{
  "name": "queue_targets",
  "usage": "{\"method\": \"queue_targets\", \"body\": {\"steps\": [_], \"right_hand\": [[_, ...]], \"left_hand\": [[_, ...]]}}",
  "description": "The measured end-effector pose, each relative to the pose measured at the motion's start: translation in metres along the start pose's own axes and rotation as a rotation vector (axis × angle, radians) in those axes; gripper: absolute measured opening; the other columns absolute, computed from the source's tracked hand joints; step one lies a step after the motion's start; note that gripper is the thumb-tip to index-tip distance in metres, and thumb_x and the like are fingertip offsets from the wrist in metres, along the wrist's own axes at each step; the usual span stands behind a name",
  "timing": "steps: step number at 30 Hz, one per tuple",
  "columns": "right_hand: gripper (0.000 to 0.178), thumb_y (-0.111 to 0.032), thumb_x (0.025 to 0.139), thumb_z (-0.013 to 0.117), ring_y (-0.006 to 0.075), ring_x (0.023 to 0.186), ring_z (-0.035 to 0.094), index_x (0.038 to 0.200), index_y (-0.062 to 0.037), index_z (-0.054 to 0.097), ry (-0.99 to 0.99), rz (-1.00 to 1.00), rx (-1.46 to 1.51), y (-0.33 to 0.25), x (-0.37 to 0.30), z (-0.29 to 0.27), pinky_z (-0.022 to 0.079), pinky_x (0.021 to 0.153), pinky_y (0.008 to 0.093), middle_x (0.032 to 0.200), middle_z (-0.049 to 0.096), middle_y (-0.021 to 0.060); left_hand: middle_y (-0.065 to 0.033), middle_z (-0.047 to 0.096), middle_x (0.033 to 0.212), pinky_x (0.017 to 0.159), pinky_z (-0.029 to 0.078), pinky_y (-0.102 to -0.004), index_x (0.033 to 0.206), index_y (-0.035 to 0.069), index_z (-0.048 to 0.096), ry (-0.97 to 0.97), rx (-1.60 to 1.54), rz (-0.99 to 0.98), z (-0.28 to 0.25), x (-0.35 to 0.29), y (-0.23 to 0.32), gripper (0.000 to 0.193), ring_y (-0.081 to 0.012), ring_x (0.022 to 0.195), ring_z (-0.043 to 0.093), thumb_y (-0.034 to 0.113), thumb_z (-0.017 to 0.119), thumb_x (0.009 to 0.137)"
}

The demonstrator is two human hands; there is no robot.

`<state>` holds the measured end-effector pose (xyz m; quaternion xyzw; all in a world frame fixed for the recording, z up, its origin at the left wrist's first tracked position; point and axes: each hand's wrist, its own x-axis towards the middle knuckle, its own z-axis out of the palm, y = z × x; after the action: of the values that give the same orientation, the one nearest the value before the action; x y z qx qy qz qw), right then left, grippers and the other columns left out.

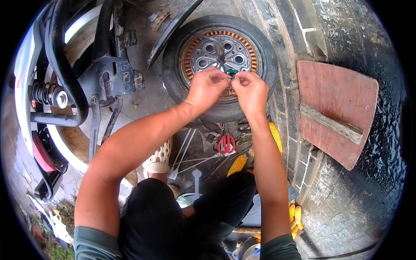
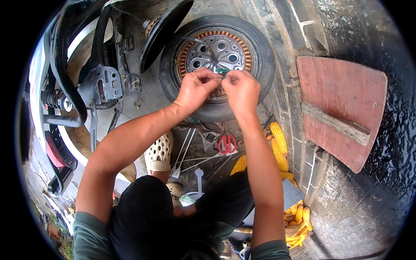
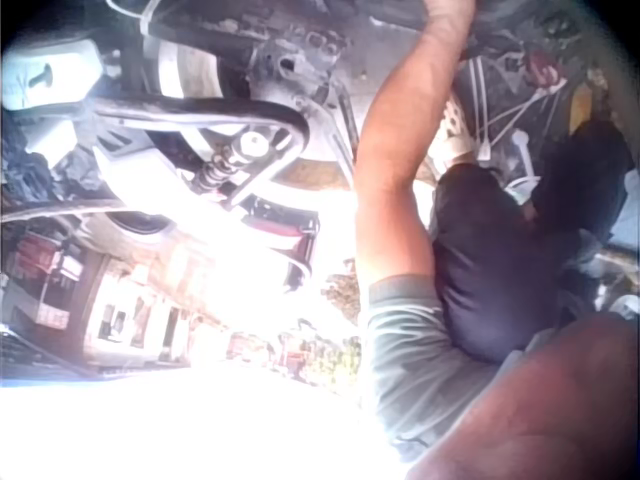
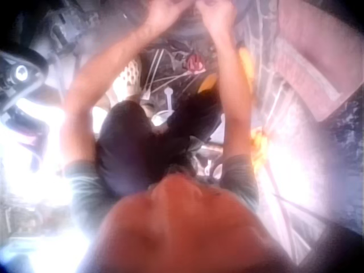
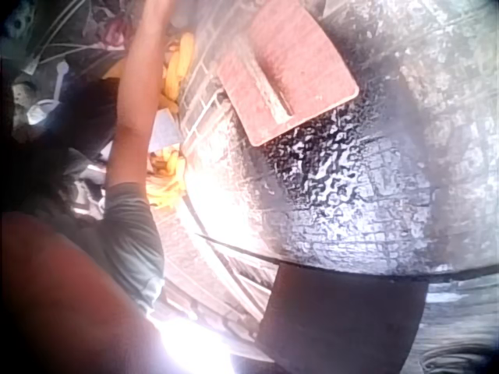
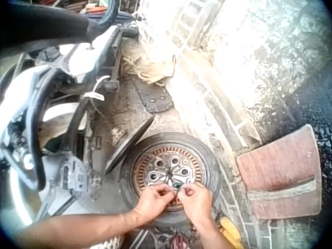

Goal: The person is sitting on the ground and repairing a motorcycle tire. They use a small green tool to manipulate the inner components of the tire, specifically the stator or rotor area.

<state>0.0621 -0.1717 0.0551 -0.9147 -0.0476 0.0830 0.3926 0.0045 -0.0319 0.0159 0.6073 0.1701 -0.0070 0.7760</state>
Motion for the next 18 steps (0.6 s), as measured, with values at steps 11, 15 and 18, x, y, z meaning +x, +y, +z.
{"method": "queue_targets", "body": {"steps": [11, 15, 18], "right_hand": [[0.013, -0.006, 0.085, 0.073, 0.0277, 0.073, 0.073, 0.096, 0.0006, 0.074, -0.085, -0.340, -0.215, -0.004, 0.012, -0.013, 0.057, 0.067, 0.0339, 0.088, 0.071, 0.0148], [0.017, -0.010, 0.091, 0.072, 0.0220, 0.068, 0.073, 0.100, 0.0040, 0.075, -0.183, 0.104, 0.025, -0.008, 0.010, -0.021, 0.058, 0.060, 0.0319, 0.085, 0.074, 0.0143], [0.023, -0.013, 0.093, 0.071, 0.0179, 0.064, 0.073, 0.103, 0.0077, 0.074, -0.237, 0.310, 0.151, -0.017, 0.005, -0.026, 0.059, 0.054, 0.0308, 0.082, 0.076, 0.0147]], "left_hand": [[-0.0028, 0.071, 0.080, 0.057, 0.048, -0.0233, 0.100, -0.002, 0.075, -0.036, -0.111, -0.193, -0.007, 0.009, 0.004, 0.016, -0.0062, 0.065, 0.060, 0.011, 0.077, 0.091], [-0.0010, 0.070, 0.077, 0.054, 0.045, -0.0212, 0.099, -0.002, 0.076, -0.013, -0.137, -0.225, -0.002, 0.005, 0.006, 0.015, -0.0043, 0.062, 0.058, 0.011, 0.078, 0.091], [-0.0011, 0.070, 0.077, 0.053, 0.044, -0.0212, 0.099, -0.002, 0.076, 0.006, -0.150, -0.250, -0.002, 0.003, 0.008, 0.014, -0.0044, 0.062, 0.058, 0.010, 0.078, 0.091]]}}
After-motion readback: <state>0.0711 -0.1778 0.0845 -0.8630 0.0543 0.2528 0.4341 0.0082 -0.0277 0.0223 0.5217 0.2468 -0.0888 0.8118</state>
